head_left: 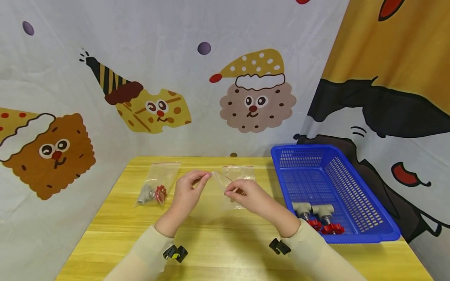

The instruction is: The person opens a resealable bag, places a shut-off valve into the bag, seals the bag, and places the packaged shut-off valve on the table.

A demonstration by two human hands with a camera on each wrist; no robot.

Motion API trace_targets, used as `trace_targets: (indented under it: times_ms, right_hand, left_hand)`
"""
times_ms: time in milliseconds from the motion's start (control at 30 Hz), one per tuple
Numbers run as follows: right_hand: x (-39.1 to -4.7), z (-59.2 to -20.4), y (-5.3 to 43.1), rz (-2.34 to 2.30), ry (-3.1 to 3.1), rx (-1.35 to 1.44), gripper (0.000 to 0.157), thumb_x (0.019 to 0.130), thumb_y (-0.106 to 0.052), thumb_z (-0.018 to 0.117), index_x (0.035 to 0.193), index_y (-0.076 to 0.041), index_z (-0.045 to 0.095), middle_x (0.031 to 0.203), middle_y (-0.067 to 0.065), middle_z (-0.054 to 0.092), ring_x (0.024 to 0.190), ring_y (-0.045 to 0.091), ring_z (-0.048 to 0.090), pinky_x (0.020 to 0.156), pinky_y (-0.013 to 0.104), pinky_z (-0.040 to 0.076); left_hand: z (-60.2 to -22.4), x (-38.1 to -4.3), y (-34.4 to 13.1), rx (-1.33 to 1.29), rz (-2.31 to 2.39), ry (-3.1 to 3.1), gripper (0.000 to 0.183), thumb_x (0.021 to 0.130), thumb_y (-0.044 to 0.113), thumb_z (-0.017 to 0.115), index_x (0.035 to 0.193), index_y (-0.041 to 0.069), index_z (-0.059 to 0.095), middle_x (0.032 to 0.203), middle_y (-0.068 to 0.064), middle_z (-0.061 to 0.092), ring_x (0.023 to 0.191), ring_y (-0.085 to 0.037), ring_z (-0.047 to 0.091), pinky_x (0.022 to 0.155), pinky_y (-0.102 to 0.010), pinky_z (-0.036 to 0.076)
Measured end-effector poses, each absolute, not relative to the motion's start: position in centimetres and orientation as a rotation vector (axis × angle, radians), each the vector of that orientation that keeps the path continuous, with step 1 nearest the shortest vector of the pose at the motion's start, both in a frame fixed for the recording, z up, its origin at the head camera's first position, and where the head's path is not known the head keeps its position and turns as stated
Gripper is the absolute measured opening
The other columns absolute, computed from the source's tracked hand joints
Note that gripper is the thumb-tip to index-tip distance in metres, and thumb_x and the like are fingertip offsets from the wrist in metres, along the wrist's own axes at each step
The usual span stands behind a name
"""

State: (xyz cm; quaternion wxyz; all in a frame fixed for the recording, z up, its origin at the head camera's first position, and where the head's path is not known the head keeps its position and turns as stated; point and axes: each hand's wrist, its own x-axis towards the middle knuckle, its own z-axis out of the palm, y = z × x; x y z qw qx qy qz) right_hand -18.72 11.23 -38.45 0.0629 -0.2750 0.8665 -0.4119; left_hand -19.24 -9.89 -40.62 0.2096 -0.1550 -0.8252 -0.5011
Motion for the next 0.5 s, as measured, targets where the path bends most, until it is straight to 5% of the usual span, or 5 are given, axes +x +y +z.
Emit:
trace_targets:
  times_ms: [67,167,300,367,500]
  right_hand:
    - [-18.78,-38.43,11.3,-1.236,2.587,-0.804,0.013,0.093,-0.018,0.062,0.096,-0.009,0.07,0.087,-0.001,0.068,0.079,0.013,0.064,0.069,0.025,0.054]
    - [-18.8,-38.36,11.39,-1.209,2.542,-0.791,0.013,0.092,-0.021,0.063,0.091,-0.012,0.071,0.106,0.004,0.069,0.103,0.022,0.063,0.084,0.036,0.054]
    - [-18.68,-38.13,11.49,-1.16,2.507,-0.825,0.013,0.092,-0.025,0.063,0.084,-0.016,0.07,0.136,0.01,0.053,0.136,0.034,0.037,0.103,0.054,0.039]
    - [-18.6,-38.03,11.52,-1.15,2.493,-0.853,0.014,0.092,-0.024,0.063,0.085,-0.015,0.07,0.137,0.01,0.052,0.136,0.035,0.035,0.103,0.056,0.038]
    - [-18.43,-37.96,11.5,-1.196,2.455,-0.894,0.013,0.093,-0.018,0.061,0.093,-0.01,0.07,0.116,0.007,0.065,0.113,0.027,0.057,0.091,0.043,0.05]
  left_hand:
    - [-40.66,-19.26,-9.87,-0.424,-1.385,-2.294,0.014,0.092,0.019,0.062,0.095,0.01,0.073,0.093,-0.001,0.072,0.089,-0.012,0.067,0.083,-0.026,0.055]
    - [-40.74,-19.23,-9.81,-0.425,-1.401,-2.312,0.014,0.092,0.018,0.063,0.095,0.009,0.073,0.094,-0.002,0.072,0.089,-0.014,0.066,0.083,-0.029,0.055]
    - [-40.87,-19.11,-9.71,-0.448,-1.426,-2.369,0.016,0.092,0.017,0.062,0.098,0.007,0.073,0.097,-0.004,0.071,0.092,-0.017,0.066,0.084,-0.034,0.055]
    - [-40.91,-19.07,-9.67,-0.449,-1.422,-2.395,0.017,0.093,0.018,0.061,0.099,0.007,0.073,0.098,-0.004,0.071,0.093,-0.017,0.066,0.085,-0.035,0.055]
    - [-40.94,-19.2,-9.69,-0.426,-1.436,-2.401,0.017,0.093,0.02,0.061,0.099,0.01,0.073,0.1,-0.003,0.071,0.094,-0.015,0.066,0.085,-0.032,0.055]
